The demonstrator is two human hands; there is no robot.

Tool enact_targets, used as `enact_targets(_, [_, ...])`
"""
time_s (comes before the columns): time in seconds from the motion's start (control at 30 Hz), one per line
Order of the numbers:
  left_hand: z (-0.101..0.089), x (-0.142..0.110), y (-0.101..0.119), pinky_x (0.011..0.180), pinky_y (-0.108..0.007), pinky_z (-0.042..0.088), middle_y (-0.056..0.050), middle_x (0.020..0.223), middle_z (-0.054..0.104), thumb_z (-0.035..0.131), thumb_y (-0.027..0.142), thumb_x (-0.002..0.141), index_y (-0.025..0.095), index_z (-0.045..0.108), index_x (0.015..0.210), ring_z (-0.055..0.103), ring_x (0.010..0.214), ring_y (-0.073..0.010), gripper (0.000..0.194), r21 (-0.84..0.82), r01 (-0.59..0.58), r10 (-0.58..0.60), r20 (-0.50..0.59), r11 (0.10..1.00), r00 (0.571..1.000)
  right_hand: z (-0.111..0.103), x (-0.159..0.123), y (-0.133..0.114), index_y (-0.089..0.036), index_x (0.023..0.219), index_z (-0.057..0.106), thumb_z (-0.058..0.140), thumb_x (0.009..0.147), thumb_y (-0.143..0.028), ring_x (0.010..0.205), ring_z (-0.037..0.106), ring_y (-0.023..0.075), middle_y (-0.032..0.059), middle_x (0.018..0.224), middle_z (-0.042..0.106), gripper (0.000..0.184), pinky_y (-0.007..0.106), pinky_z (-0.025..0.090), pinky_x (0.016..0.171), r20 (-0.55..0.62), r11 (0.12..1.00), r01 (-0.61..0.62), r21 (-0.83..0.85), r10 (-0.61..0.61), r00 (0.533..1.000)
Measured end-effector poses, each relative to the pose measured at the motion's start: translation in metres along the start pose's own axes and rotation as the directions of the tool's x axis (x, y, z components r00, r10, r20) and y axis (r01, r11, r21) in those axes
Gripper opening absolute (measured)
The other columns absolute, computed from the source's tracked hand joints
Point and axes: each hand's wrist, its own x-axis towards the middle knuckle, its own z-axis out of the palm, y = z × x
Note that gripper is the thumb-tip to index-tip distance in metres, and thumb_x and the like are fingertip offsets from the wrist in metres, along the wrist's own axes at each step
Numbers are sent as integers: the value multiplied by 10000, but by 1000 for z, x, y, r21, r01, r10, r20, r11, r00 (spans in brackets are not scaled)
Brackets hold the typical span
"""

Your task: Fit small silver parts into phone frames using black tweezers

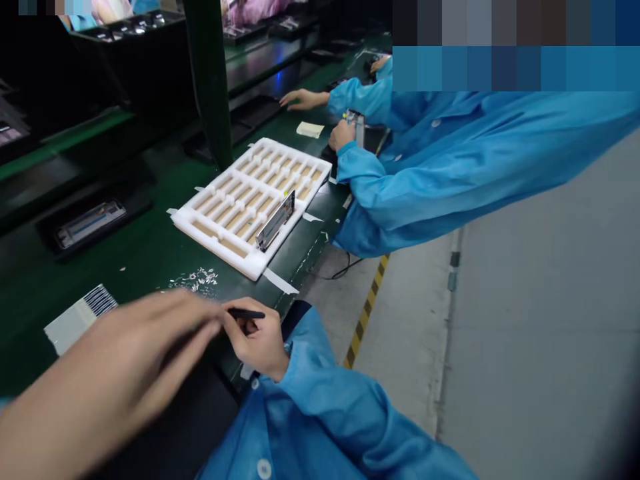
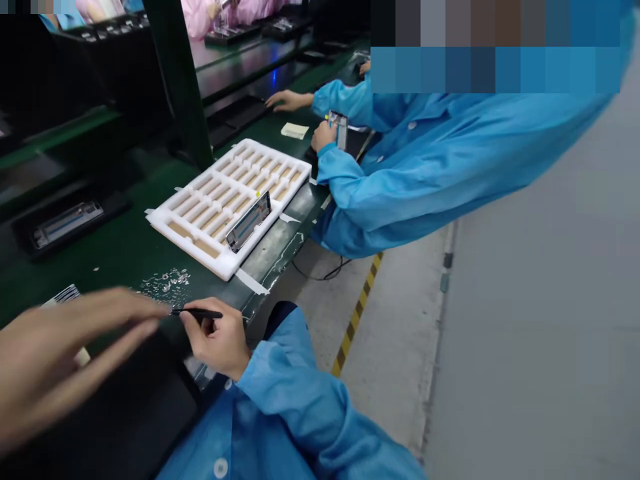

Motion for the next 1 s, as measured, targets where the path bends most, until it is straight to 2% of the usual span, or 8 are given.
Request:
enact_targets(0.03, [8,35,-1,697,-353,604,-21,999,806,553,474,1021,348,809,1092,739,802,-232,294,-23,-56,59,146,998,987,-1,0,1,-205,980,804,712,952,-332,525,551,122,56,853,782,160,271,479,506,-4,1000,0,-11,0,1000])
enact_targets(0.07, [19,69,-2,739,-373,594,-51,997,805,565,402,1023,277,798,1111,743,829,-247,279,23,-44,39,181,999,983,-2,1,3,-203,976,806,712,950,-332,514,543,121,48,820,772,161,268,480,503,-13,1000,-4,-24,4,1000])
enact_targets(0.2, [83,162,1,965,-380,554,-160,1245,761,654,279,1008,112,657,1367,729,1115,-275,396,104,71,-87,157,992,984,-5,3,10,-190,960,795,690,964,-352,539,587,147,36,713,723,194,263,501,506,-110,998,-21,-57,15,994])
enact_targets(0.37, [131,192,8,958,-424,596,-140,1211,733,657,313,1038,124,678,1270,720,1090,-249,300,123,124,-137,104,985,985,-7,5,16,-183,926,774,675,955,-346,521,613,151,36,703,726,193,258,515,489,-117,998,6,-58,-12,993])
enact_targets(0.5, [107,187,10,990,-444,596,-81,1210,738,534,359,1105,134,706,1255,722,1122,-229,320,100,109,-112,32,989,993,-7,4,16,-185,966,782,682,959,-354,541,638,157,52,746,754,197,262,536,497,-116,1000,-7,-20,4,993])
enact_targets(0.6, [64,166,12,1039,-365,526,-11,1233,773,299,263,1125,132,711,1349,713,1200,-196,488,59,67,-64,-57,996,996,-7,3,15,-182,961,787,699,964,-361,568,660,161,62,776,763,200,266,557,521,-124,999,-41,10,42,991])
enact_targets(0.8, [-11,52,4,893,-311,598,14,1148,810,568,260,1060,251,789,1250,761,1022,-172,292,32,19,-8,-304,999,953,-10,2,16,-177,990,787,731,950,-353,592,677,156,63,822,777,188,265,571,550,-65,993,-94,69,99,993])
enact_targets(1.0, [-17,-100,-23,972,-391,677,91,1293,770,635,379,1003,495,734,1314,794,1074,-248,346,-30,223,-224,-59,974,973,-13,5,5,-170,997,800,746,924,-324,570,719,175,48,728,778,179,256,579,520,81,988,-150,33,147,986])
